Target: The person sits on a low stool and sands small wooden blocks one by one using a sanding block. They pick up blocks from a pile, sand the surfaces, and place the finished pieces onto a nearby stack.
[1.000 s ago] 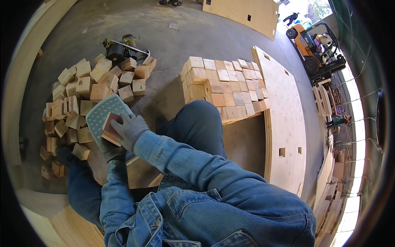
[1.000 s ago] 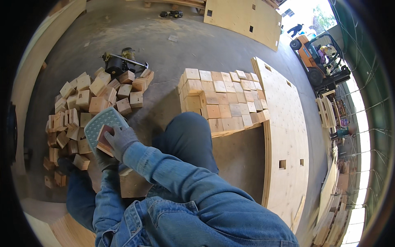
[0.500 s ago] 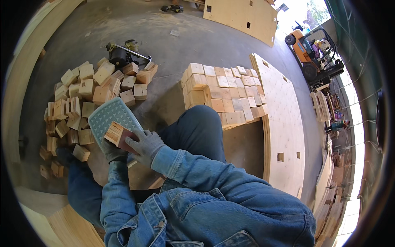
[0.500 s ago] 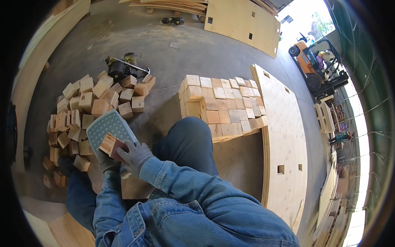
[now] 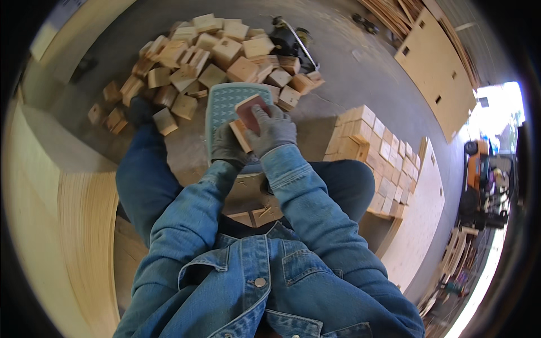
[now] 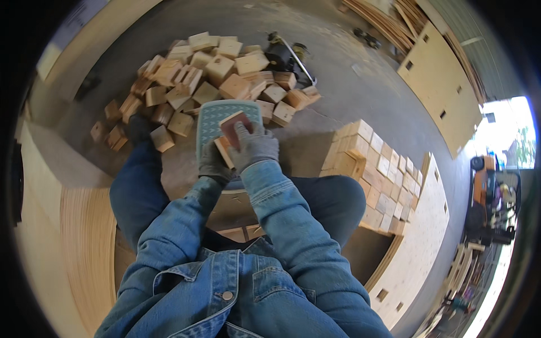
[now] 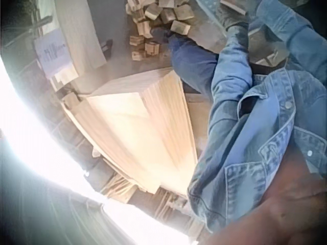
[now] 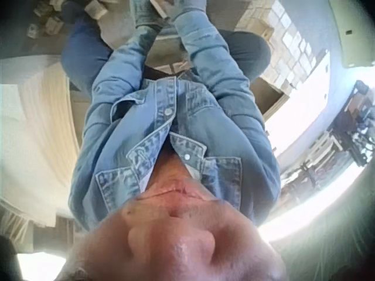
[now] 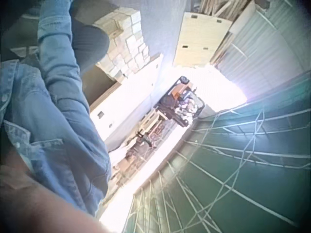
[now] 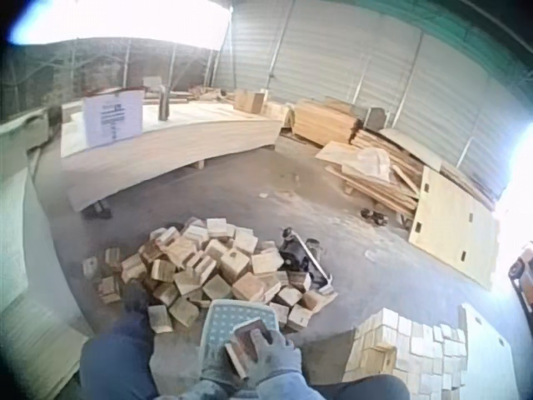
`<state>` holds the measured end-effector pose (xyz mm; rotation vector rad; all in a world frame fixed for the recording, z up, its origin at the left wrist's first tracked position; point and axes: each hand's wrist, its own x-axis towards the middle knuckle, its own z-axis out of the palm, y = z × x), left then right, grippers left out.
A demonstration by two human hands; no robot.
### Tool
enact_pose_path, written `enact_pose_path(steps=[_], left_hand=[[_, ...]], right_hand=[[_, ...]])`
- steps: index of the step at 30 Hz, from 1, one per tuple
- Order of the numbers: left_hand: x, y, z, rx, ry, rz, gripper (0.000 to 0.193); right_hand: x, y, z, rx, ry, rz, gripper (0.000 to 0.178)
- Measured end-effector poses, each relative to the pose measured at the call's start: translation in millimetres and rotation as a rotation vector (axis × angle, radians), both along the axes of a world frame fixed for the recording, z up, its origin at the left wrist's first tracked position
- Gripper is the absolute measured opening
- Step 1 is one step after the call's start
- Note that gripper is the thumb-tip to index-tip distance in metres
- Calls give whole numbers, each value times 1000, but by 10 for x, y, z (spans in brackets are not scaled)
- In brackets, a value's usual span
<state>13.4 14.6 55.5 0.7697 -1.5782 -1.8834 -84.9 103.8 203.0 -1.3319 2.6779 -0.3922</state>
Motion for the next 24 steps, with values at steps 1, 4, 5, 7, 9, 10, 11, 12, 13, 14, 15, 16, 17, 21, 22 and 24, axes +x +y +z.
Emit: enact_pose_path(steps=[1,4,5,7,9,10,11,12,13,14,15,16,17,21,22,24], left_hand=[[155,80,-4,-799,-403,109,86],[191,46,-22,-767,-422,58,96],[198,54,63,-765,-450,34,98],[199,64,163,-766,-463,10,100],[209,66,177,-764,-439,18,101],[226,66,128,-740,-441,32,101],[245,66,80,-715,-443,46,102],[250,73,38,-690,-442,57,102],[251,69,-3,-691,-417,71,100],[250,57,-45,-692,-393,86,97],[200,44,11,-697,-358,93,94],[183,27,66,-633,-346,40,89],[187,-2,120,-570,-334,-15,85],[18,-66,-8,-83,73,11,64],[-43,-29,80,85,167,-9,58],[48,3,426,-8,4,-74,47]], right_hand=[[13,-9,29,17,1,4,70],[125,115,119,63,-24,4,73],[167,222,121,60,-24,22,73],[280,462,131,47,-28,49,73],[405,702,138,17,-38,88,74],[459,819,134,20,-36,112,74],[517,908,122,22,-35,136,73],[574,955,124,21,-6,142,73],[580,938,117,9,3,151,72],[586,900,116,-4,12,160,71],[558,854,123,-18,27,158,70],[531,785,110,-30,34,151,68],[509,679,87,-42,40,141,66],[292,41,42,-146,32,131,52],[221,-96,30,-113,61,101,52],[139,-336,59,-25,36,35,59]])
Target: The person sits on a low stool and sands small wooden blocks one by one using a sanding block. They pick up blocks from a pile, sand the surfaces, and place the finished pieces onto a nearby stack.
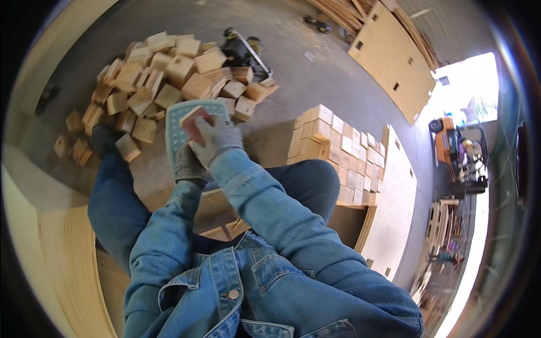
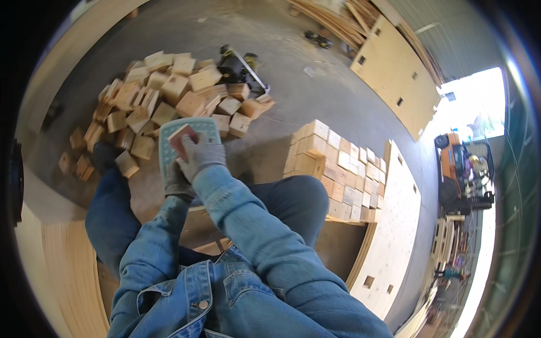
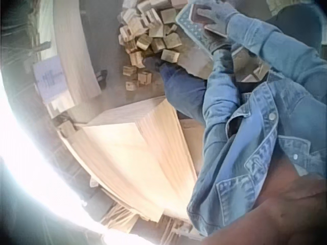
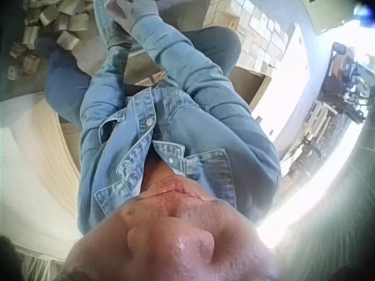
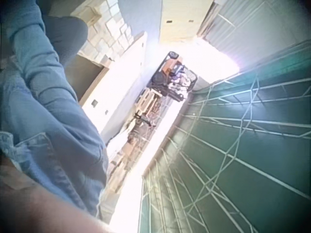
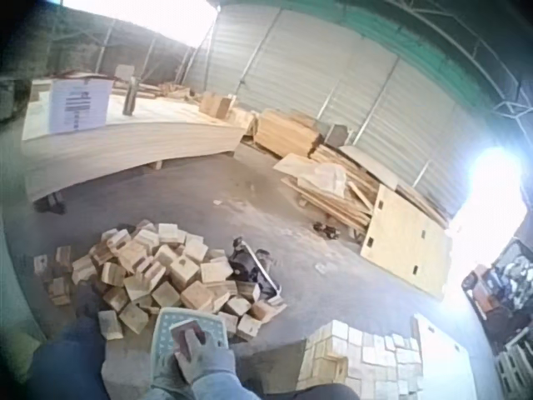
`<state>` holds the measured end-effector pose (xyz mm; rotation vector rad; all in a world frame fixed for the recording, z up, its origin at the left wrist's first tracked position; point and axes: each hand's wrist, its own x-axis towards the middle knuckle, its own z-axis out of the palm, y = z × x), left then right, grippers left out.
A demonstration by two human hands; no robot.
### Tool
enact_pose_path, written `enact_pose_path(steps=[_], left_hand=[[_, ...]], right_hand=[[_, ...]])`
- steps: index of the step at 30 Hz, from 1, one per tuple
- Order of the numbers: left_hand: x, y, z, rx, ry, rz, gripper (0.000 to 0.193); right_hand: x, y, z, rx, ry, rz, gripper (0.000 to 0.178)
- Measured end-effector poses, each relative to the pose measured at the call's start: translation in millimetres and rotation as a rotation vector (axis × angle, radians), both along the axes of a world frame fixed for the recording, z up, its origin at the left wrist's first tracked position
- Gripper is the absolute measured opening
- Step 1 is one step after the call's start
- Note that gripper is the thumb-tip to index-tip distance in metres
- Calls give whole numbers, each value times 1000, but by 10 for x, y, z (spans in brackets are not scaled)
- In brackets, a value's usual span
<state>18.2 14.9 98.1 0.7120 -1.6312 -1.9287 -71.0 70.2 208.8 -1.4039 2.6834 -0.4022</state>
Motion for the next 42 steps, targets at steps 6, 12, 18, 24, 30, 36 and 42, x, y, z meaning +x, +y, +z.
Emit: enact_pose_path(steps=[6,12,18,24,30,36,42], left_hand=[[-89,-99,-858,66,162,158,30],[-20,-219,-1238,303,236,154,36],[-45,-24,-743,606,382,63,34],[26,-50,-990,679,335,201,35],[-16,-15,-486,100,139,23,30],[34,-51,-301,-285,-64,82,58],[58,-15,-404,-679,-308,91,38]], right_hand=[[58,304,72,-40,-56,9,66],[408,1072,74,-4,-131,110,66],[459,1141,-50,-19,-19,131,65],[253,414,70,-41,-20,88,59],[-20,-72,33,70,-30,35,67],[211,499,90,58,-68,65,68],[474,1275,77,43,-40,133,70]])
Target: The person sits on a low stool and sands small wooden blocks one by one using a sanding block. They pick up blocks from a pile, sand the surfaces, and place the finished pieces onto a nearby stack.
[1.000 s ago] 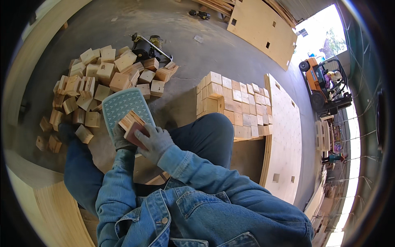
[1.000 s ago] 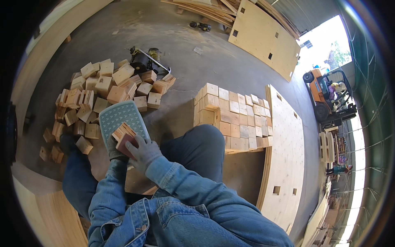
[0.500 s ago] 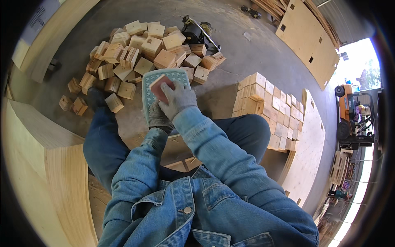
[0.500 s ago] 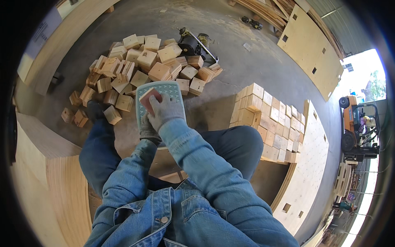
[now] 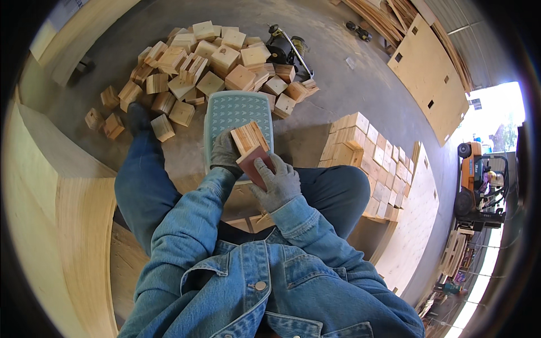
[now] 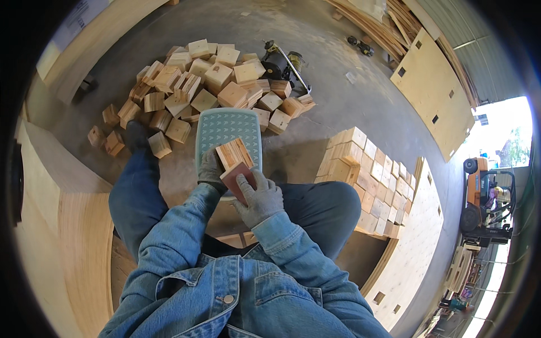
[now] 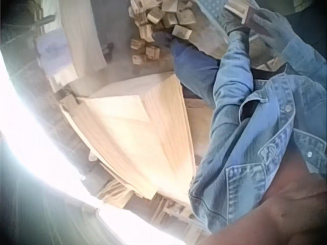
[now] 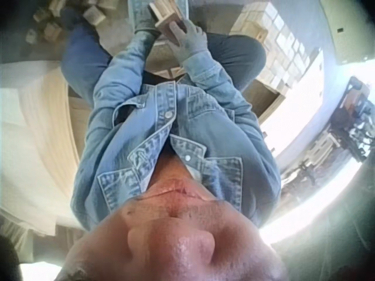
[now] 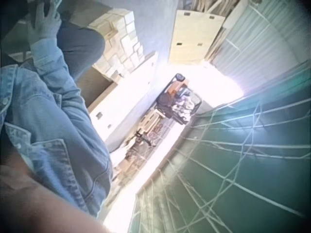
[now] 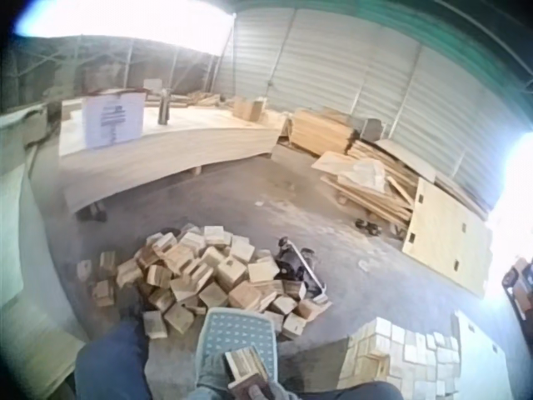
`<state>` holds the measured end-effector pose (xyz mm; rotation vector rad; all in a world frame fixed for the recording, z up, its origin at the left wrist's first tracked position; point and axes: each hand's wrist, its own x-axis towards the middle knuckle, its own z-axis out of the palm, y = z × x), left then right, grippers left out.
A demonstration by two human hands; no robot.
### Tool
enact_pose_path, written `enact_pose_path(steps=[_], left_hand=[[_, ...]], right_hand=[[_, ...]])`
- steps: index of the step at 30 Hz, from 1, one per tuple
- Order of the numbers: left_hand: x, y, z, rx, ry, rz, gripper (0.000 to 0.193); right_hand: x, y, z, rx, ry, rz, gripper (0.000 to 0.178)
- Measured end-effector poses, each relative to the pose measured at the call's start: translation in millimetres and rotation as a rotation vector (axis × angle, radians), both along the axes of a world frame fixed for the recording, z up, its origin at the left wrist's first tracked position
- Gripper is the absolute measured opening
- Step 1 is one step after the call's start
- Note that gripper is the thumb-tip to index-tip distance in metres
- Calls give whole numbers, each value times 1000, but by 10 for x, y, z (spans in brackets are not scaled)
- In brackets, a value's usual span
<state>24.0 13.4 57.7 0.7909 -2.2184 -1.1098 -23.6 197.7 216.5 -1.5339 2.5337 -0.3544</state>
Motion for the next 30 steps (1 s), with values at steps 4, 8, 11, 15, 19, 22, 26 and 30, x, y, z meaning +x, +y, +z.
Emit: enact_pose_path(steps=[4,8,11,15,19,22,26,30], left_hand=[[37,-70,-432,172,-87,-71,83],[18,26,-393,202,93,-55,77],[10,3,-41,112,-30,-73,77],[54,44,-91,-111,-141,14,69],[2,58,-69,-82,-61,16,79],[36,-30,-372,97,49,-7,83],[-3,-47,-305,50,-73,-85,83],[43,-15,-249,28,-93,-45,92]], right_hand=[[1,-148,13,-42,-11,6,71],[-176,-640,-21,-41,-3,-34,68],[-445,-1143,-83,-26,6,-80,68],[-579,-1497,-67,118,40,-104,68],[-474,-1154,-63,3,24,-94,70],[-217,-718,18,12,-13,-65,72],[-30,-64,-27,-4,-14,-41,75],[-46,-84,-49,-16,-14,-39,76]])
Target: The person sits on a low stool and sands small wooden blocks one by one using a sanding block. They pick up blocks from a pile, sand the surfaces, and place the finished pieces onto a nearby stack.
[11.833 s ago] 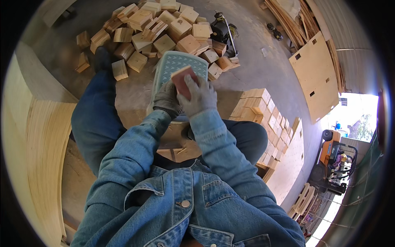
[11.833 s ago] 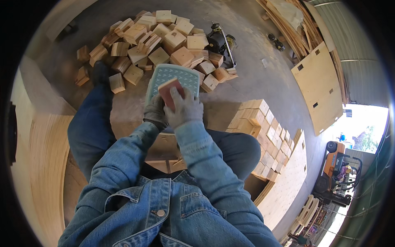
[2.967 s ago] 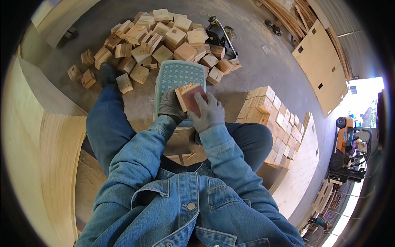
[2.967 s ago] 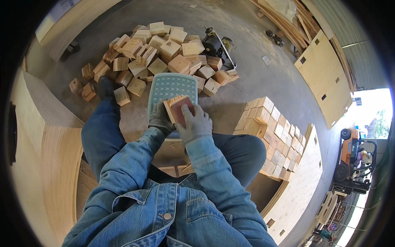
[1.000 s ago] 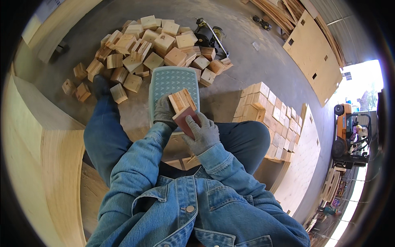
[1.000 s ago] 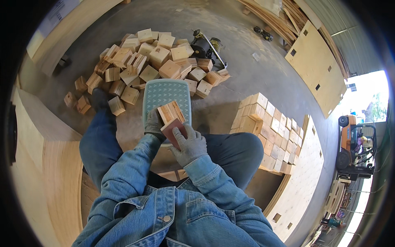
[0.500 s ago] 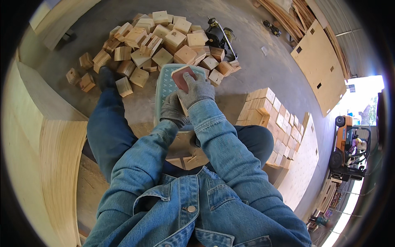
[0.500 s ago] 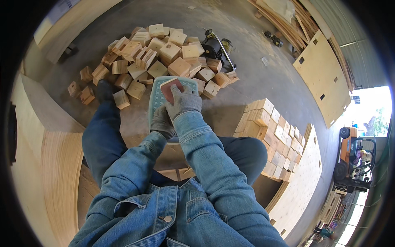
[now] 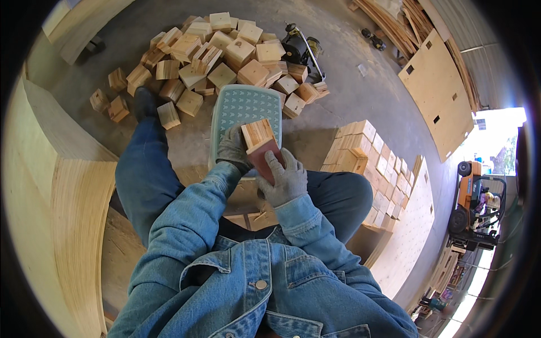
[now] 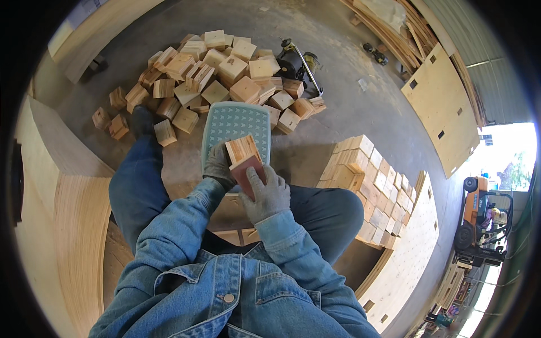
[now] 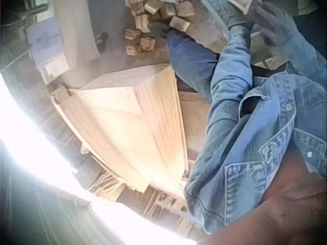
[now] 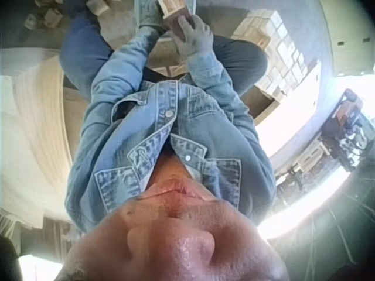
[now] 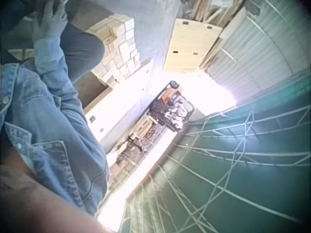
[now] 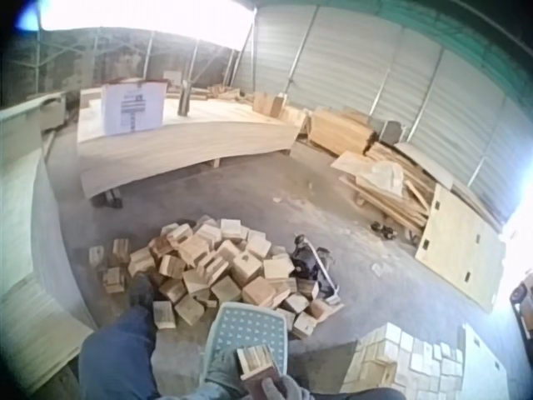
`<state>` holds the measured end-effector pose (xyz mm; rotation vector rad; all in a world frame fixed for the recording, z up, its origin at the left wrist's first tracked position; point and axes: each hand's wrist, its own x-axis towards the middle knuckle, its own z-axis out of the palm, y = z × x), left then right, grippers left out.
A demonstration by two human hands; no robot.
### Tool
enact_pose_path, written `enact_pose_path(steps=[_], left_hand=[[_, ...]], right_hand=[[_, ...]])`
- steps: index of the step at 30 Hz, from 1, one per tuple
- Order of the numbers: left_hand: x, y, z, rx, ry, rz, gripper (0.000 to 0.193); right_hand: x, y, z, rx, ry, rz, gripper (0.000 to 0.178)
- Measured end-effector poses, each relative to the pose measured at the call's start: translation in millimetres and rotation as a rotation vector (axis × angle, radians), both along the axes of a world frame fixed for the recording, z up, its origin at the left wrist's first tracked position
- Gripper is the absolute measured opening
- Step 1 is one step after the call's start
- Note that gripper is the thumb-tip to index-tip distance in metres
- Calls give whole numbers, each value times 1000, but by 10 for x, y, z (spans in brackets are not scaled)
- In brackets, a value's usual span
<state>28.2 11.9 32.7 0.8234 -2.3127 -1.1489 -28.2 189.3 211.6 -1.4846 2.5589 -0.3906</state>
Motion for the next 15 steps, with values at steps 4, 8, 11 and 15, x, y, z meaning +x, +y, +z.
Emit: enact_pose_path(steps=[4,8,11,15], left_hand=[[10,69,-27,31,131,44,97],[44,158,329,-19,85,122,97],[36,156,170,29,58,138,95],[46,122,323,-76,24,93,89]], right_hand=[[-220,-465,-37,-27,35,-25,70],[-642,-1076,-128,-6,85,-104,66],[-765,-1332,-213,4,84,-113,64],[-726,-1100,-172,6,55,-116,67]])
